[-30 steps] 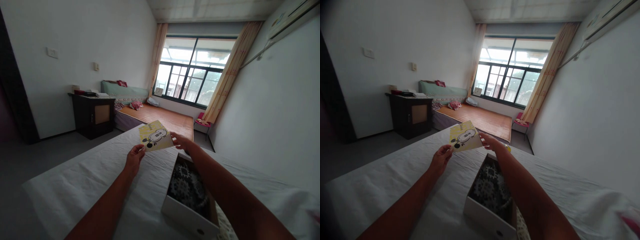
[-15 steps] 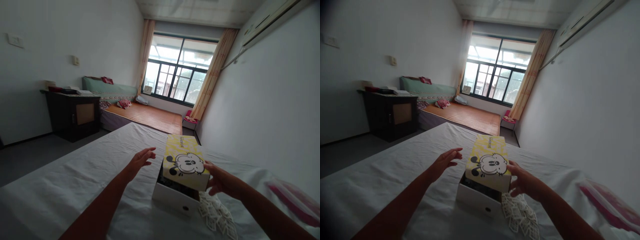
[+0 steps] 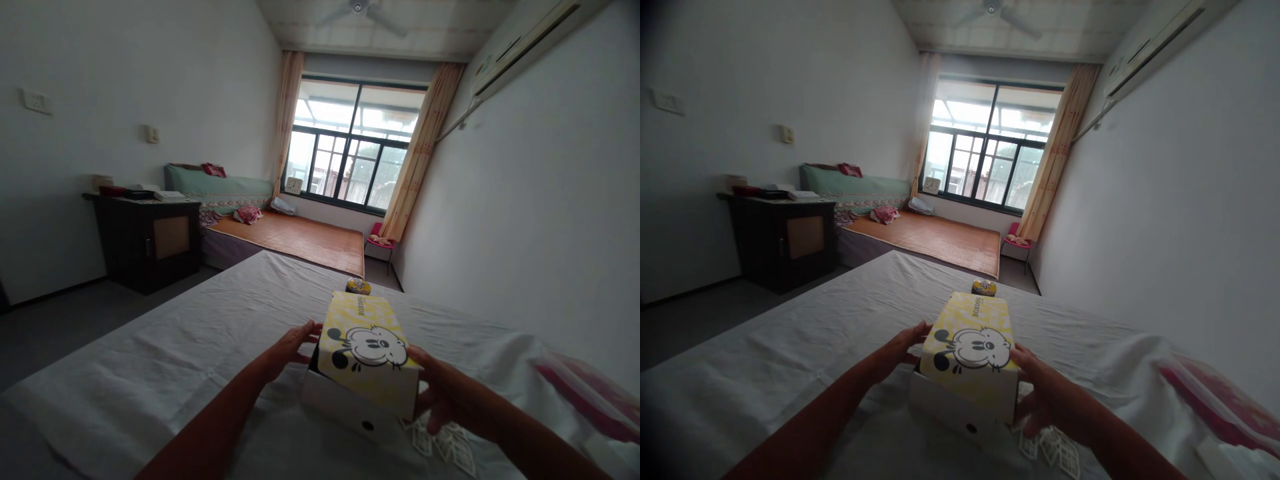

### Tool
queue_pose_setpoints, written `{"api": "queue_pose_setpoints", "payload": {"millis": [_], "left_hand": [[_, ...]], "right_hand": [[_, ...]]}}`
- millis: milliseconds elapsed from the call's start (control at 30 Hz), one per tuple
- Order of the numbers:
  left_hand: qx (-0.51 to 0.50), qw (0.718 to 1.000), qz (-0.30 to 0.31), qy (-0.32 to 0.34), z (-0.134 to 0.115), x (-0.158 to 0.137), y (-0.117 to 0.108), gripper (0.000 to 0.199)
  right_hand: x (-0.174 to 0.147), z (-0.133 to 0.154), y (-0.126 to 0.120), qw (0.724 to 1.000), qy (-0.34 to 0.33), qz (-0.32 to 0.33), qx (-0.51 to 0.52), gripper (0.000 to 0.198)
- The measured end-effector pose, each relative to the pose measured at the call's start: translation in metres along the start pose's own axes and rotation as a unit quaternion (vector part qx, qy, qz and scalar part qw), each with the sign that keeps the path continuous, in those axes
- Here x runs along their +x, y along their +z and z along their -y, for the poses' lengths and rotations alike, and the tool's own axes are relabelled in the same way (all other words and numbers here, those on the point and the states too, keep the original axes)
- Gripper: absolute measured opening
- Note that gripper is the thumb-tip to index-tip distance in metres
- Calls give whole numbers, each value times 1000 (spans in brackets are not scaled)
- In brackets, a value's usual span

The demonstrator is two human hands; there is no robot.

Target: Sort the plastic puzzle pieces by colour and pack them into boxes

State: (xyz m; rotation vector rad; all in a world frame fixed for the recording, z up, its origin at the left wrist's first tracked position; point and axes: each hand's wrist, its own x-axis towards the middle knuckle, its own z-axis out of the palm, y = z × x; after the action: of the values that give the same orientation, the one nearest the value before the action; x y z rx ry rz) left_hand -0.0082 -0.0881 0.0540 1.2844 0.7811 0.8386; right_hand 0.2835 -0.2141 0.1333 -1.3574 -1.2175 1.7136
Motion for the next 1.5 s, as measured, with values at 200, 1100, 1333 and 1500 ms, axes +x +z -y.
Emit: {"api": "queue_pose_setpoints", "payload": {"millis": [200,1100,1333,1500], "left_hand": [[-3,1000,24,-1,-6,-4,5,55],[2,995,104,-11,-20,-10,15,65],[14,998,62,-26,-8,2,1,55],[15,998,46,-44,-3,9,-6,52]], "right_hand": [[8,-19,12,996,59,-61,-14,98],[32,-41,-2,950,-164,-200,178,67],[-18,-31,-147,871,-196,-423,154,54],[-38,-44,-271,786,-128,-604,41,63]]}}
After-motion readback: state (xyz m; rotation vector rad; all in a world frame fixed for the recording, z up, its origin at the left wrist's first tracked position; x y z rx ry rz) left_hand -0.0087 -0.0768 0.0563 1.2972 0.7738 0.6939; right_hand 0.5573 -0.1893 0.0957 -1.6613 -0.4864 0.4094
